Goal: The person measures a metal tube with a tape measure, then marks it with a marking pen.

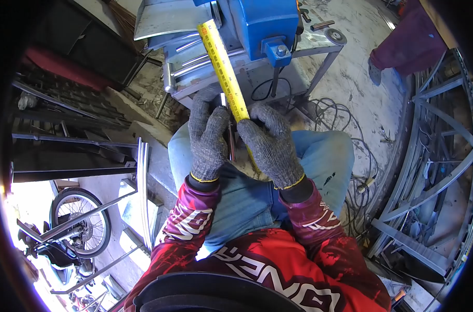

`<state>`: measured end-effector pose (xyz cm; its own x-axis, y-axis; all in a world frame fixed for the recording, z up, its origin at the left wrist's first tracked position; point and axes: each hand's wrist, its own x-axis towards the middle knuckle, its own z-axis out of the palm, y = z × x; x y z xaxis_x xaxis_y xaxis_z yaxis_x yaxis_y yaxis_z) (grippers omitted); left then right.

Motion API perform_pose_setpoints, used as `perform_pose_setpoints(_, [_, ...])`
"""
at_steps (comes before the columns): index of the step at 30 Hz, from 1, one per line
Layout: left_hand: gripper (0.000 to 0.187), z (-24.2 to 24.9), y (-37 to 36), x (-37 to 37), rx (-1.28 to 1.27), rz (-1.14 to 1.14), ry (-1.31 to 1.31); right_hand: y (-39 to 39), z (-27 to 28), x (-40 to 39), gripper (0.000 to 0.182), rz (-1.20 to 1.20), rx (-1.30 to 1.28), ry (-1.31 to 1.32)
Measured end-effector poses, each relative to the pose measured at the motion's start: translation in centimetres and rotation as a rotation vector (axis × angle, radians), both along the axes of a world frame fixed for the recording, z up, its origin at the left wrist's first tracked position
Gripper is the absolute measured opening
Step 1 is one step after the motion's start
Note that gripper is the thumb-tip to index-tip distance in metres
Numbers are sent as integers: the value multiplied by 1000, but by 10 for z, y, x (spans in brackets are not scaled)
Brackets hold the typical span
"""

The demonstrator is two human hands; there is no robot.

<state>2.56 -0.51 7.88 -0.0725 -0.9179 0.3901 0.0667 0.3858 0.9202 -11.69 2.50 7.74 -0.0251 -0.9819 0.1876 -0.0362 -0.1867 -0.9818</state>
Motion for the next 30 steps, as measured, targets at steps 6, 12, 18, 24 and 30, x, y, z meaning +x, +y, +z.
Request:
perform_pose_setpoints(6, [40, -15, -6, 1, -53, 126, -103, -6, 5, 13, 14, -74, 25, -121])
perform_pose_setpoints(12, [41, -22, -10, 5, -197, 140, -257, -12, 4, 14, 12, -105, -109, 21])
perform_pose_setpoints(18, [44, -2, 2, -5, 151, 92, 117, -9, 0, 5, 9, -60, -49, 77])
perform_pose_setpoints(24, [45, -3, 6, -12, 230, 63, 248, -12, 3, 14, 14, -63, -54, -138])
perform_pose_setpoints(30, [44, -8, 5, -14, 111, 92, 166, -13, 0, 15, 13, -96, -115, -26])
